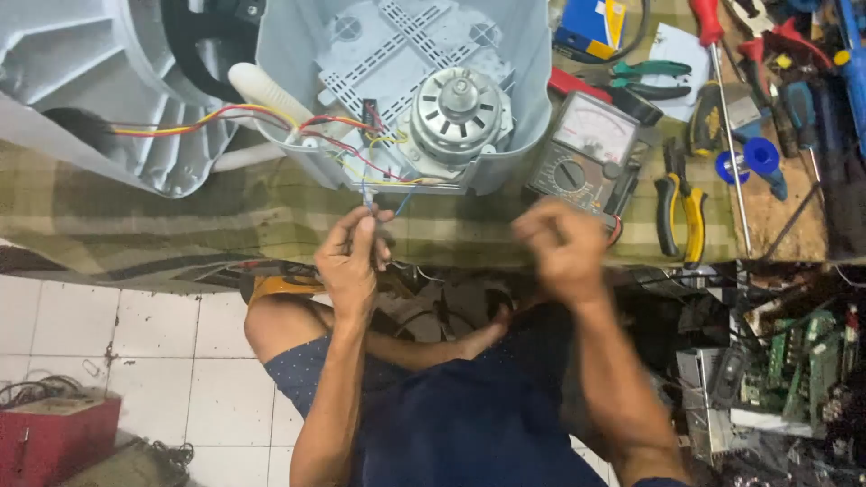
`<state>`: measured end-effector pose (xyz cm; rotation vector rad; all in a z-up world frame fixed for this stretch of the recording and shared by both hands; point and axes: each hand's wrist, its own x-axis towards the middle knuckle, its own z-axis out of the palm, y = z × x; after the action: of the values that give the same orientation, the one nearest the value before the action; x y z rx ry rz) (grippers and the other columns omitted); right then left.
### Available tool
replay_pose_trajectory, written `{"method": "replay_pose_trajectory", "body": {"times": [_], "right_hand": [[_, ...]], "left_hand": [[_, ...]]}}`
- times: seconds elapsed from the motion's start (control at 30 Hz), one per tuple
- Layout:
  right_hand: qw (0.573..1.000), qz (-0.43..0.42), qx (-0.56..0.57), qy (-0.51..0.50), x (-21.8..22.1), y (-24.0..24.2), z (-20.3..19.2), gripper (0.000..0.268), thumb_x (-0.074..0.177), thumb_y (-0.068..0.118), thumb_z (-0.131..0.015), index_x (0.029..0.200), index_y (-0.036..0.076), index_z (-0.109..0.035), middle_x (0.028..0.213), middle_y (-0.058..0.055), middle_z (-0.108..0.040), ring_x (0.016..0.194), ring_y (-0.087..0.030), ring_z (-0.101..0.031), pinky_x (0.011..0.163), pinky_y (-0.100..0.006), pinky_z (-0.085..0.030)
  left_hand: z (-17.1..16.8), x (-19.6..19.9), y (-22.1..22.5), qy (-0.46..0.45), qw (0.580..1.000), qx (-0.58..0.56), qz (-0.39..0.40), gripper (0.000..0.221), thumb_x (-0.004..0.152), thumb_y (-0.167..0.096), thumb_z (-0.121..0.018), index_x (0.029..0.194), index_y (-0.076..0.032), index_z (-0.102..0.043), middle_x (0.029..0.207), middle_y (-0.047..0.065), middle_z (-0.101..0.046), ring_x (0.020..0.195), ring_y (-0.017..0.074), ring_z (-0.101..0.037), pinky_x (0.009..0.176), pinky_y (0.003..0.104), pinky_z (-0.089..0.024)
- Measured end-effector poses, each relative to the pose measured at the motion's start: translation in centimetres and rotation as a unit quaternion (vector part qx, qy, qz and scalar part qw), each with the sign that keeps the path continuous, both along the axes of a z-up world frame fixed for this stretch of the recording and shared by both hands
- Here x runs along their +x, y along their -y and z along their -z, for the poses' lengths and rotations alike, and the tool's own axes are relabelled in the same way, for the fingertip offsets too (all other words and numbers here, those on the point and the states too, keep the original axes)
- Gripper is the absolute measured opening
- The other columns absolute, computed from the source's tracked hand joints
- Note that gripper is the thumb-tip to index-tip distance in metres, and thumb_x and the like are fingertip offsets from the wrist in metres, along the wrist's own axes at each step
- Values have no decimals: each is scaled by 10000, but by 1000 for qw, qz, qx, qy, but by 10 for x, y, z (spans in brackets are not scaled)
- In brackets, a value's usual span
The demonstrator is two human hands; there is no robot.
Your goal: The person repairs an appliance by twisting and taping wires inside the unit. They use electrical tape to secure connections and place a small black component into the wiring harness.
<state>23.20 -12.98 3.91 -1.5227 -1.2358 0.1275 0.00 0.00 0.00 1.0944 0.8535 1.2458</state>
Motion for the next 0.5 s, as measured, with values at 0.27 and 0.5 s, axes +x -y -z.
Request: {"method": "replay_pose_trajectory", "body": {"times": [0.27, 0.5], "right_hand": [[948, 134, 6, 288, 184, 10, -2, 159, 1168, -2, -744, 1251, -133, -707, 1139, -273, -701, 1011, -413, -637, 862, -479, -464], [966, 80, -113, 220, 227, -1, 33, 119, 1185, 27, -777, 1273, -52, -790, 1215, -199, -754, 1068, -302, -699, 944, -409, -520]], "left_hand": [[-7, 0, -2, 67, 992, -78, 76, 322, 1039, -261, -588, 1157, 22, -687, 992, 181, -765, 512, 98, -569, 375, 190, -412], [-8, 0, -4, 148, 977, -72, 139, 348, 1065, -262, -574, 1202, 45, -668, 1042, 207, -760, 551, 117, -618, 407, 201, -493]]}}
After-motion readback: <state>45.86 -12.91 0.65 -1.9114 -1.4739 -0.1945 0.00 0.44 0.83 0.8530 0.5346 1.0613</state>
